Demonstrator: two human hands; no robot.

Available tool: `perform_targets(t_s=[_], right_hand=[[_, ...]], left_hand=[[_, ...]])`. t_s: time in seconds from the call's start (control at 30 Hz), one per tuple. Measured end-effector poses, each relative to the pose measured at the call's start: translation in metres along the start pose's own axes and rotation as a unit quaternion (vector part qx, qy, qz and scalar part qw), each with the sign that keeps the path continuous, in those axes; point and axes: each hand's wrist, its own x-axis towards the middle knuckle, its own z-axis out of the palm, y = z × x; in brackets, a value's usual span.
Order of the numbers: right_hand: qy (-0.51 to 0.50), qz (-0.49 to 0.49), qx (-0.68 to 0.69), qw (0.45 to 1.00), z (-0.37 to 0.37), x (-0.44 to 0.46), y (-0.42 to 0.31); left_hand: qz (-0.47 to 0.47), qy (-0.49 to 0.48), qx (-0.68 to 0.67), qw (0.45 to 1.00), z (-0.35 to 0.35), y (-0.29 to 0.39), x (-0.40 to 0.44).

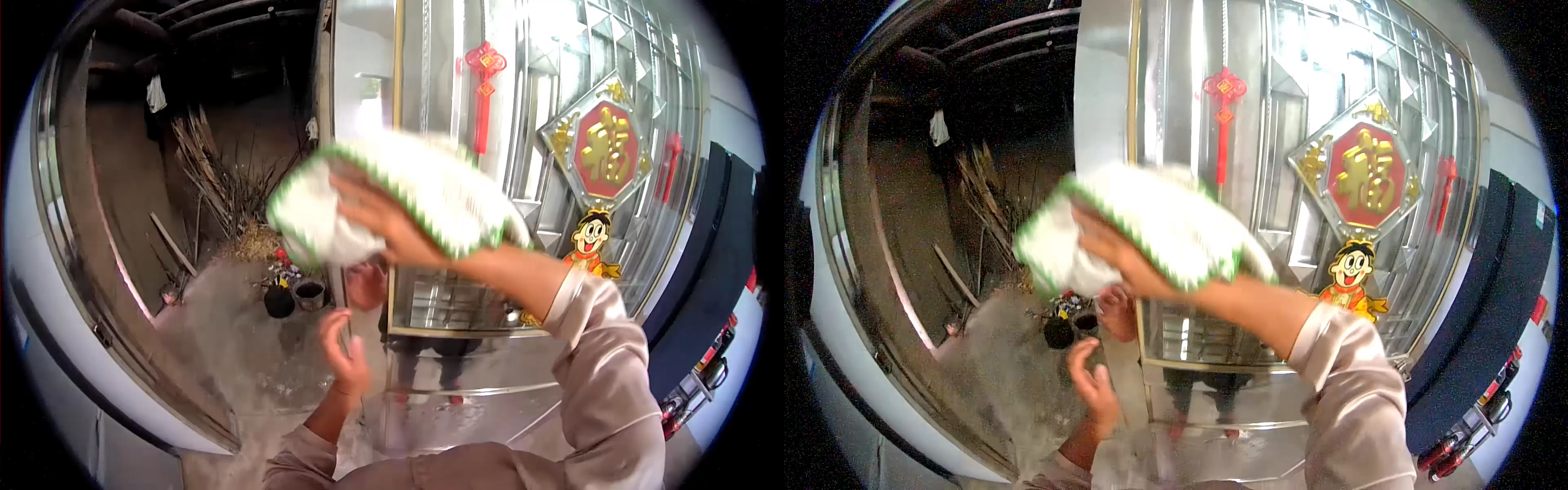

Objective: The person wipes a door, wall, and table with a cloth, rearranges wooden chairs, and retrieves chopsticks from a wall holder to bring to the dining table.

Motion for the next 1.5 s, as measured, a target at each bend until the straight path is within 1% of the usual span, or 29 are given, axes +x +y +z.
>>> perform_targets(t_s=[0.03, 0.07, 0.1, 0.13, 0.17, 0.23, 0.27, 0.33, 0.43, 0.5, 0.57, 0.63, 0.67, 0.7, 0.77, 0.8, 0.83, 0.87, 0.93, 1.0, 1.07, 1.13, 1.17, 1.2, 1.3, 1.33, 1.37, 1.47, 1.5], right_hand=[[-0.024, 0.002, 0.002, 1.0, 0.0, -0.013, -0.023], [-0.049, 0.005, 0.004, 0.999, -0.001, -0.026, -0.046], [-0.085, 0.074, 0.118, 0.987, -0.006, -0.039, -0.073], [-0.106, 0.151, 0.224, 0.957, -0.011, -0.05, -0.098], [-0.125, 0.177, 0.271, 0.938, 0.004, -0.06, -0.103], [-0.156, 0.236, 0.356, 0.891, 0.017, -0.062, -0.116], [-0.193, 0.233, 0.388, 0.871, 0.011, -0.067, -0.103], [-0.142, 0.176, 0.318, 0.921, -0.008, -0.043, -0.07], [0.041, 0.036, 0.104, 0.993, -0.01, 0.014, 0.008], [0.183, -0.034, -0.034, 0.982, -0.016, 0.062, 0.063], [0.228, 0.001, -0.147, 0.962, -0.051, 0.101, 0.084], [0.307, 0.03, 0.001, 0.951, -0.043, 0.136, 0.079], [0.261, 0.043, -0.188, 0.946, -0.05, 0.107, 0.073], [0.147, 0.079, -0.228, 0.959, -0.031, 0.1, 0.075], [0.092, 0.061, -0.169, 0.979, -0.006, 0.064, 0.027], [0.01, 0.037, -0.208, 0.977, 0.016, 0.039, 0.011], [-0.025, 0.008, -0.113, 0.993, 0.034, 0.022, -0.009], [-0.012, 0.105, 0.118, 0.987, 0.023, 0.018, -0.026], [-0.039, 0.181, 0.265, 0.946, -0.018, 0.034, -0.04], [-0.056, 0.153, 0.149, 0.975, -0.03, 0.042, -0.016], [-0.005, 0.077, -0.028, 0.997, -0.032, 0.056, 0.018], [0.086, -0.022, -0.115, 0.989, -0.028, 0.068, 0.041], [0.153, -0.011, -0.098, 0.983, -0.012, 0.077, 0.053], [0.155, 0.021, -0.13, 0.979, 0.003, 0.075, 0.051], [0.105, -0.076, -0.166, 0.978, 0.036, 0.031, 0.033], [0.015, -0.016, -0.081, 0.996, -0.009, 0.04, 0.006], [-0.025, 0.002, -0.03, 0.999, -0.023, 0.041, -0.001], [0.047, -0.044, -0.067, 0.996, -0.027, 0.06, 0.023], [0.083, -0.026, -0.027, 0.996, -0.019, 0.064, 0.039]], left_hand=[[-0.033, 0.051, -0.011, 0.998, -0.006, -0.005, -0.001], [-0.051, 0.069, 0.057, 0.995, -0.016, -0.013, -0.002], [-0.112, 0.069, 0.059, 0.99, -0.032, -0.004, -0.016], [-0.13, 0.098, 0.017, 0.986, -0.039, -0.007, -0.013], [-0.148, 0.128, -0.023, 0.98, -0.047, -0.011, -0.011], [-0.157, 0.124, 0.011, 0.98, -0.056, -0.015, -0.013], [-0.159, 0.114, 0.03, 0.98, -0.06, -0.014, -0.014], [-0.167, 0.105, 0.029, 0.98, -0.063, -0.017, -0.018], [-0.2, 0.086, 0.069, 0.974, -0.061, -0.019, -0.022], [-0.23, 0.047, 0.055, 0.97, -0.052, -0.028, -0.025], [-0.239, 0.021, 0.033, 0.97, -0.044, -0.027, -0.024], [-0.236, -0.034, 0.059, 0.969, -0.036, -0.03, -0.023], [-0.226, -0.063, 0.077, 0.969, -0.032, -0.029, -0.021], [-0.214, -0.093, 0.096, 0.968, -0.029, -0.028, -0.018], [-0.19, -0.13, 0.103, 0.968, -0.022, -0.027, -0.014], [-0.179, -0.148, 0.107, 0.967, -0.02, -0.026, -0.015], [-0.185, -0.161, 0.106, 0.964, -0.019, -0.026, -0.015], [-0.191, -0.172, 0.105, 0.961, -0.019, -0.026, -0.015], [-0.179, -0.184, 0.125, 0.959, -0.017, -0.028, -0.011], [-0.187, -0.202, 0.125, 0.953, -0.013, -0.035, -0.012], [-0.188, -0.203, 0.122, 0.953, -0.008, -0.039, -0.01], [-0.187, -0.183, 0.115, 0.958, -0.004, -0.038, -0.013], [-0.191, -0.178, 0.108, 0.959, -0.002, -0.037, -0.013], [-0.194, -0.171, 0.1, 0.961, -0.001, -0.037, -0.013], [-0.202, -0.165, 0.076, 0.962, -0.001, -0.039, -0.016], [-0.206, -0.166, 0.068, 0.962, -0.001, -0.039, -0.018], [-0.2, -0.167, 0.072, 0.963, -0.003, -0.038, -0.019], [-0.184, -0.165, 0.086, 0.965, -0.004, -0.035, -0.016], [-0.185, -0.166, 0.088, 0.965, -0.004, -0.034, -0.016]])
